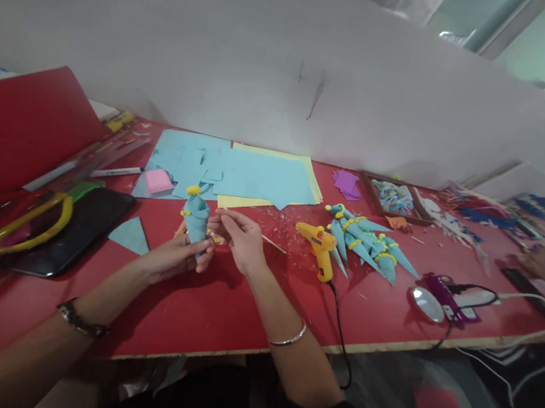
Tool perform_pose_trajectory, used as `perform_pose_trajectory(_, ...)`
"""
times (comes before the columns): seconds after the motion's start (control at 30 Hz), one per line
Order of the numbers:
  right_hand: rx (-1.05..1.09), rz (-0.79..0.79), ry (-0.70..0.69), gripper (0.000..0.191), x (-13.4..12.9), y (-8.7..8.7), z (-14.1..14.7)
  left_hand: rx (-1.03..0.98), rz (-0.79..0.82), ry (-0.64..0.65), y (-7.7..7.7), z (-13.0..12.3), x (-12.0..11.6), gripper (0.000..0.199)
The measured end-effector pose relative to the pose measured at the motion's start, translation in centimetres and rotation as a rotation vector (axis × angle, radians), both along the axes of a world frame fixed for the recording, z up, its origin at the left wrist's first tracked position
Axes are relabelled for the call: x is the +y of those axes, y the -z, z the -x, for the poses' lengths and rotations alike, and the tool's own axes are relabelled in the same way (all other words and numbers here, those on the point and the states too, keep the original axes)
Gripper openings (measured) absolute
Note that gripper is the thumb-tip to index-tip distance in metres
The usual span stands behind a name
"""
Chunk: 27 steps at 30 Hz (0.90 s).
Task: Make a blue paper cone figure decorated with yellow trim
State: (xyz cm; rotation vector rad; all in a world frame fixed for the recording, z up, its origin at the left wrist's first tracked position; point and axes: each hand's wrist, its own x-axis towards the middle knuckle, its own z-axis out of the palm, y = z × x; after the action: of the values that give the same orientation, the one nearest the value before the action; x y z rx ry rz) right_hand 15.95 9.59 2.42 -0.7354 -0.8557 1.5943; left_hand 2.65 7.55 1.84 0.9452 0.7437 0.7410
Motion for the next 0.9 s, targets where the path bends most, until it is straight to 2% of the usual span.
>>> perform_pose_trajectory(0.23,-0.032,-0.024,0.058,0.015,0.01,0.10,-0.14,0.010,-0.011,0.000,-0.04,-0.02,-0.01,0.027)
perform_pose_trajectory(0.4,-0.034,0.023,0.031,0.021,0.06,0.26,-0.02,0.031,-0.018,-0.008,-0.10,0.00,0.01,0.029)
perform_pose_trajectory(0.63,-0.067,0.021,0.146,0.016,0.29,0.28,-0.11,0.040,-0.021,-0.004,-0.33,-0.10,-0.03,0.029)
perform_pose_trajectory(0.77,-0.036,0.019,0.099,0.024,0.29,0.35,-0.10,0.029,-0.057,-0.001,-0.47,-0.15,-0.03,0.030)
perform_pose_trajectory(0.9,-0.053,0.042,0.099,0.022,0.26,0.28,-0.11,0.046,-0.036,0.002,-0.43,-0.10,0.05,0.034)
